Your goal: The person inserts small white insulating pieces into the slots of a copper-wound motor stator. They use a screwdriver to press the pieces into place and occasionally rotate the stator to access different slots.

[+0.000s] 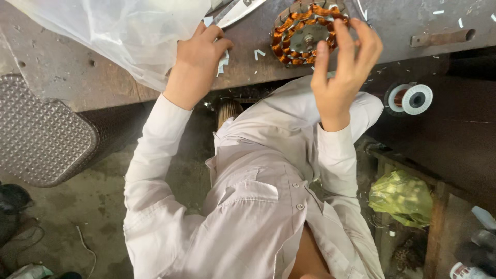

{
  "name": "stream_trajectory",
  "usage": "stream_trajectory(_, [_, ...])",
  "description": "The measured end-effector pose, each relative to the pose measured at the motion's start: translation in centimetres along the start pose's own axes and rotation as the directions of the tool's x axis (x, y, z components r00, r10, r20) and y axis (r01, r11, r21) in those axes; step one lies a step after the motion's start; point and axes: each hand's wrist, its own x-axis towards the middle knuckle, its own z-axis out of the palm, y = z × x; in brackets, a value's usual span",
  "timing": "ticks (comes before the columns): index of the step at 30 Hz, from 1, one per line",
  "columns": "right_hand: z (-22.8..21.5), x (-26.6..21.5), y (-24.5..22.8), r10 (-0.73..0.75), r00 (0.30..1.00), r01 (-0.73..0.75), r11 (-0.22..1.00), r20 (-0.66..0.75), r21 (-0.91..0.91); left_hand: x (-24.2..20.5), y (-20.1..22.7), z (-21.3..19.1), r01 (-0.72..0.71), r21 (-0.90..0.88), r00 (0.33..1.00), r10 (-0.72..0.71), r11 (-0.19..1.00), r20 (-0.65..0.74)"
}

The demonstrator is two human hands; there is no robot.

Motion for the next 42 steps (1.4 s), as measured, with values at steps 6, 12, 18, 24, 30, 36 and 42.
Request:
stream_trajectory(6, [0.0,0.8,-1.8,-0.072,0.996,0.077,0.991,0.049,-0.106,1.4,-0.1,-0.5,-0.026,0.018,0.995,0.024,0.999,0.094])
stream_trajectory(12, [-1.3,1.1,-4.1,-0.068,0.996,0.069,0.997,-0.059,0.026,2.5,2.4,-1.9,0.057,-0.447,0.997,-0.071,0.893,-0.016])
stream_trajectory(18, [0.4,2.8,-3.7,0.119,0.981,-0.192,0.708,0.153,0.68,5.9,7.1,1.0,0.013,-0.762,0.979,-0.163,0.647,-0.122])
stream_trajectory(24, [2.0,4.1,-1.9,0.248,0.957,-0.279,0.646,0.15,0.711,6.7,6.5,2.5,0.045,-0.48,0.871,-0.27,0.876,-0.411])
stream_trajectory(30, [0.5,4.1,-2.0,0.291,0.954,-0.262,0.702,0.069,0.662,8.1,5.9,6.0,0.137,-0.887,0.941,-0.338,0.44,-0.022])
stream_trajectory(36, [-2.2,4.4,-1.7,-0.011,0.988,0.06,0.948,-0.156,0.314,7.8,8.2,5.8,0.023,-0.779,0.978,-0.177,0.627,-0.113])
stream_trajectory(42, [-3.9,2.9,-1.6,-0.238,0.956,0.261,0.957,-0.17,0.127,7.6,9.5,3.7,-0.01,-0.763,0.995,-0.067,0.647,-0.069])
